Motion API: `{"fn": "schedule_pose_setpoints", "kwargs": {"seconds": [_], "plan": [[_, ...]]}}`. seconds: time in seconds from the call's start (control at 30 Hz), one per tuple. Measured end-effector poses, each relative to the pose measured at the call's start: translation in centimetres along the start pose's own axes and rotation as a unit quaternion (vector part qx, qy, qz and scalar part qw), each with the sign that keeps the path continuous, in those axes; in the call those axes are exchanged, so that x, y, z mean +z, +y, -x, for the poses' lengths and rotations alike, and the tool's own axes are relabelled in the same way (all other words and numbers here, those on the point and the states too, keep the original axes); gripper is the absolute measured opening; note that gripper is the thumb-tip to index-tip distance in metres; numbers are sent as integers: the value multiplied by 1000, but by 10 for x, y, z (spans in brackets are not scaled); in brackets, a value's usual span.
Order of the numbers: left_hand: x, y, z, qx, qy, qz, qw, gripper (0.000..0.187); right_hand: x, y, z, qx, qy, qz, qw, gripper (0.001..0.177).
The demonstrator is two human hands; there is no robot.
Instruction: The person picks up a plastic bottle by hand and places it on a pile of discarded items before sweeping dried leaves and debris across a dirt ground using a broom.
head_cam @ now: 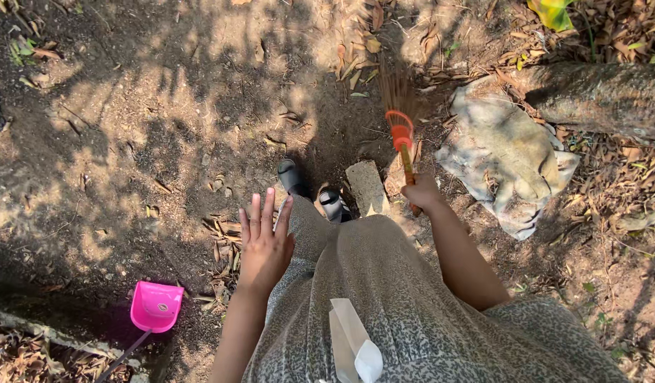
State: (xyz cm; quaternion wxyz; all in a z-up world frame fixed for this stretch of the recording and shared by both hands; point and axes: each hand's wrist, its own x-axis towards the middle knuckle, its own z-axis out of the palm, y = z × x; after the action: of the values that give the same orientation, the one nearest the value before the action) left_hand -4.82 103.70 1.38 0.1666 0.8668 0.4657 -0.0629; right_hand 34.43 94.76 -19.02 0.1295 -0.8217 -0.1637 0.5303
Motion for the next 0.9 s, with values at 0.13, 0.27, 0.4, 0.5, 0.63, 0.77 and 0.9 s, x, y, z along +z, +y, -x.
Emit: {"fn": "schedule_pose_setpoints", "kwargs": {"seconds": [0.13, 0.27, 0.4, 0.5, 0.63, 0.77, 0.9], "plan": [[-8, -11, -33, 66, 6, -1, 998, 77, -6, -7, 74, -30, -52, -108, 992, 52], [-23, -32, -74, 135, 63, -2, 989, 78, -20, 7, 154, 85, -27, -290, 953, 41], [-36, -54, -103, 166, 53, -3, 985, 78, -11, 25, 170, 131, 52, -300, 943, 30], [-47, -68, -115, 189, 76, 17, 979, 77, 10, 24, 120, 212, 111, -288, 927, 22], [-57, -91, -128, 190, 55, -21, 980, 77, 44, 5, 51, 162, 124, -332, 921, 24], [-68, -113, -149, 187, -12, -30, 982, 77, 61, -43, 71, 86, 72, -289, 951, 32], [-74, -127, -165, 192, -16, -62, 979, 74, 48, -74, 151, 65, 78, -346, 933, 47]]}}
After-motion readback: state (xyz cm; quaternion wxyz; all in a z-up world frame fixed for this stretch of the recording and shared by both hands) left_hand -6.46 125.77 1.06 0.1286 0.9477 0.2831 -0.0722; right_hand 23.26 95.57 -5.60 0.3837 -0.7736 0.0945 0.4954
